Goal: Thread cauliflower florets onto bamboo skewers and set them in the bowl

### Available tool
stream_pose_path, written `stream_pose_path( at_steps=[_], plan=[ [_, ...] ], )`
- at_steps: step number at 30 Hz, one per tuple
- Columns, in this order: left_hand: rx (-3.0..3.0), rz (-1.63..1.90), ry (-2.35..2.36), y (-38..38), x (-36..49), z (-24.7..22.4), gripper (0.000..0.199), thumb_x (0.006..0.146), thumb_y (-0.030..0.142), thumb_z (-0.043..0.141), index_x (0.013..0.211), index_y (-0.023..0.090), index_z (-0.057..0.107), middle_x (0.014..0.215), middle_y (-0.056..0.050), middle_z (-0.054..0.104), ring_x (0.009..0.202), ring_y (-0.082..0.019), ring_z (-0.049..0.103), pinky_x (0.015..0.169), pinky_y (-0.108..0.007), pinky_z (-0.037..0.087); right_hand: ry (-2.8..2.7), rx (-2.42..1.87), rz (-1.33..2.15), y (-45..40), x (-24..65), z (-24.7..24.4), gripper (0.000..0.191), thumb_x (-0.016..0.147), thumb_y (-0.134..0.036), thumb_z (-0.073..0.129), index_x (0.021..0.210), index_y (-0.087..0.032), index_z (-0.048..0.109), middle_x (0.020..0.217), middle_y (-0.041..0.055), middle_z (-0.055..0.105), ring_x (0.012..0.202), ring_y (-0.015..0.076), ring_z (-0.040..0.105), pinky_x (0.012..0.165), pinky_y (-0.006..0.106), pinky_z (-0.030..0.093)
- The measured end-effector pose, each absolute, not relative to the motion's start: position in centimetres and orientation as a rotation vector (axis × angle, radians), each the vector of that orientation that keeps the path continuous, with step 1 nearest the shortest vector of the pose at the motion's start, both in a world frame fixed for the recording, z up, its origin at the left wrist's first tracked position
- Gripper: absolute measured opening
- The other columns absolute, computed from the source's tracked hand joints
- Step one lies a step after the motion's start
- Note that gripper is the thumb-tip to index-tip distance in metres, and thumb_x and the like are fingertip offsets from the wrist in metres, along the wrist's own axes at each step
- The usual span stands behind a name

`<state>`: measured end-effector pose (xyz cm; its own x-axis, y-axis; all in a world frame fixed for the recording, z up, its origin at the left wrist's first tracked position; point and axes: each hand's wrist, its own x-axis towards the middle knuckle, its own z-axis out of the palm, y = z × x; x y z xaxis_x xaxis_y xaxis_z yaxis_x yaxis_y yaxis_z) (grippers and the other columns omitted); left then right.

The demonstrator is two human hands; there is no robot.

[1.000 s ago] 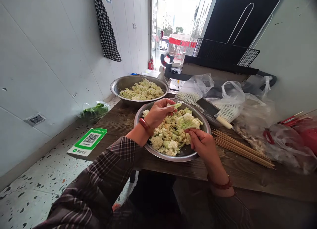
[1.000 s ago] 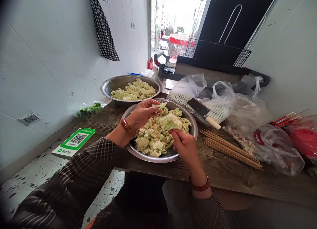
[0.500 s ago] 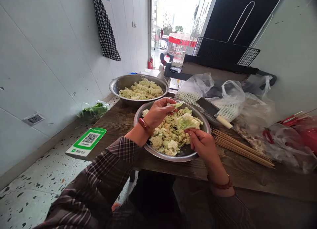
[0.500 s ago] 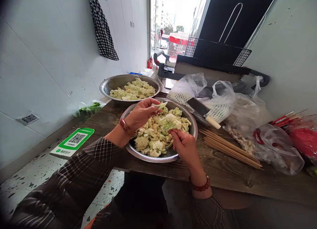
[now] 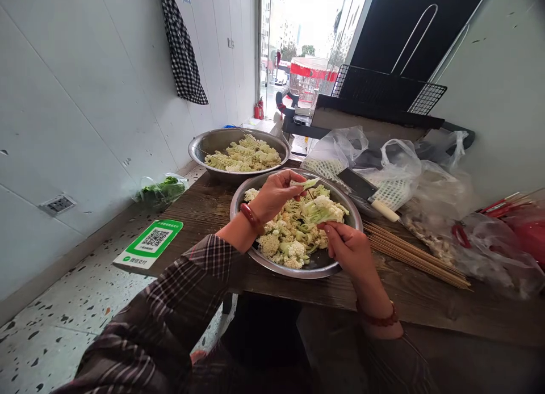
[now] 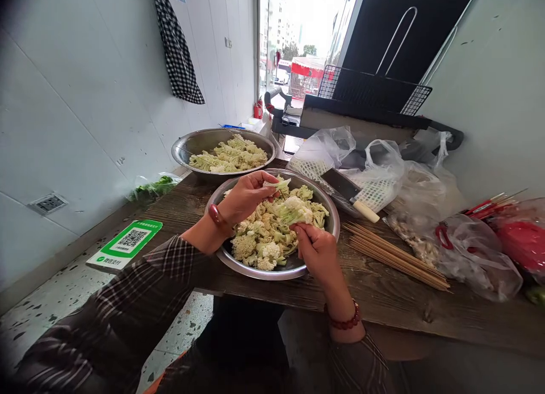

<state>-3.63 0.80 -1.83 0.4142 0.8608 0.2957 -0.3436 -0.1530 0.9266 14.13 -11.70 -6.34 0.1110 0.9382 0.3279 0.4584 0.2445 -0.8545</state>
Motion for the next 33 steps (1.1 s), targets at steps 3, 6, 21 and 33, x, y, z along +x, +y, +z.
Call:
stream_pose_path(
  at_steps=[3,6,21,33],
  plan=[
    [1.423,1.132,0.557,0.79,-3.42,-2.03,0.014,0.077,0.014,0.072,0.089,0.012,0.065,0.071,-0.001,0.067,0.067,-0.01,0.063,0.063,-0.023,0.047,-1.49,-1.381,0.595,-11.67,14.11,-6.39,0.037,0.094,-0.044,0.054,0.097,-0.015,0.077,0.044,-0.0037,0.055,0.044,0.0124,0.051,0.048,0.025,0.037],
    [1.419,1.123,0.552,0.77,-3.35,-2.16,0.015,0.078,0.015,0.072,0.09,0.012,0.064,0.072,-0.002,0.068,0.068,-0.01,0.064,0.065,-0.024,0.049,-1.477,-1.374,0.596,-11.65,14.09,-6.44,0.037,0.094,-0.044,0.055,0.097,-0.014,0.077,0.044,-0.0038,0.055,0.044,0.0124,0.05,0.048,0.025,0.037],
    [1.265,1.154,0.507,0.84,-3.61,-1.95,0.023,0.07,0.021,0.08,0.081,0.012,0.062,0.074,0.0,0.062,0.068,-0.01,0.066,0.061,-0.022,0.048,-1.481,-1.382,0.58,-11.74,14.16,-6.6,0.036,0.095,-0.044,0.055,0.098,-0.016,0.077,0.046,-0.0041,0.055,0.045,0.0126,0.051,0.052,0.026,0.04],
    [1.451,1.186,0.595,0.78,-3.6,-1.84,0.014,0.071,0.018,0.074,0.077,0.013,0.063,0.072,-0.001,0.066,0.062,-0.01,0.064,0.06,-0.024,0.052,-1.464,-1.394,0.567,-11.84,14.03,-6.35,0.037,0.094,-0.045,0.055,0.096,-0.015,0.077,0.045,-0.0045,0.054,0.043,0.0122,0.05,0.05,0.025,0.04]
  ],
)
